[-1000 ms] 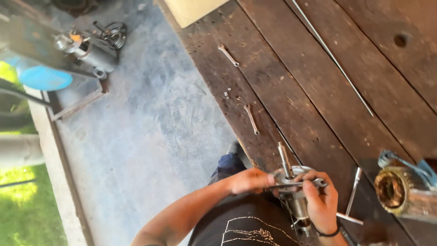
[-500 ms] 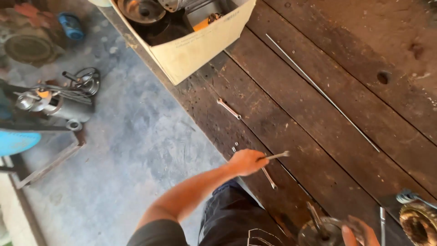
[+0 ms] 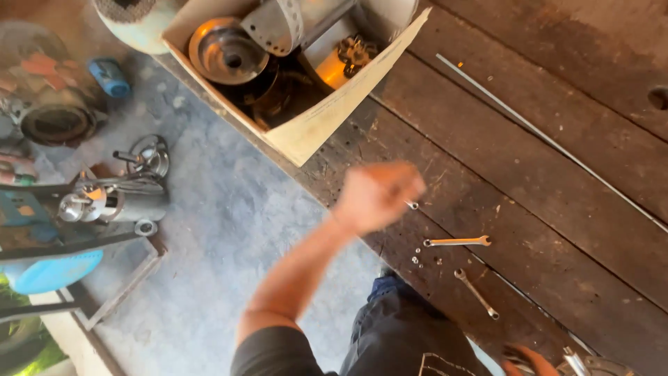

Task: Disassembling an electric motor using various wrenches and a bearing puller on a wooden workbench.

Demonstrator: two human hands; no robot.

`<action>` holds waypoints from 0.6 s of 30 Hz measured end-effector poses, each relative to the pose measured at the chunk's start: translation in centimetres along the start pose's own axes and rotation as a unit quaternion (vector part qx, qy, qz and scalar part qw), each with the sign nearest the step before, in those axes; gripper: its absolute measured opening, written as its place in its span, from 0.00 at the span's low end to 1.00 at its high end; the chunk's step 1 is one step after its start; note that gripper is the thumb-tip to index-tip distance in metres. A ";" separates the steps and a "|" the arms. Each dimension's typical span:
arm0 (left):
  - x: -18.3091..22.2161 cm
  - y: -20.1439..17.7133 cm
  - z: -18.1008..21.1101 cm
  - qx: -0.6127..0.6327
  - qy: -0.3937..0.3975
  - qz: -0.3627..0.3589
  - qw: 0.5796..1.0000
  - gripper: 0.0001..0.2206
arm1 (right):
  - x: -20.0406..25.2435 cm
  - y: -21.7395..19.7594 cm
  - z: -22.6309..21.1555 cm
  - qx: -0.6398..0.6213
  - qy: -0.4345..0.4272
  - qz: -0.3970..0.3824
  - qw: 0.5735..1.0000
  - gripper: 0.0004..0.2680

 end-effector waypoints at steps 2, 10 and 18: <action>-2.9 -6.8 -0.7 -0.040 0.073 0.049 0.995 0.08 | 0.4 -1.1 -5.6 0.022 -0.012 -0.017 1.000 0.24; -8.0 -16.5 -11.8 -0.038 -0.349 -0.167 0.921 0.17 | -0.2 -5.4 -9.2 0.033 0.017 -0.016 0.999 0.25; -15.5 -6.7 -24.1 -0.389 -0.162 -0.234 0.876 0.07 | -0.6 -0.6 -11.5 0.142 -0.021 -0.058 0.988 0.24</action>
Point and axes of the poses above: each hand's wrist, its own x-axis away from the middle knuckle, its own y-axis out of the palm, z = x × y, the point moved 7 cm from there along -x, towards the middle knuckle, and after that the axes turned 5 degrees about x, right-handed, at the moved point
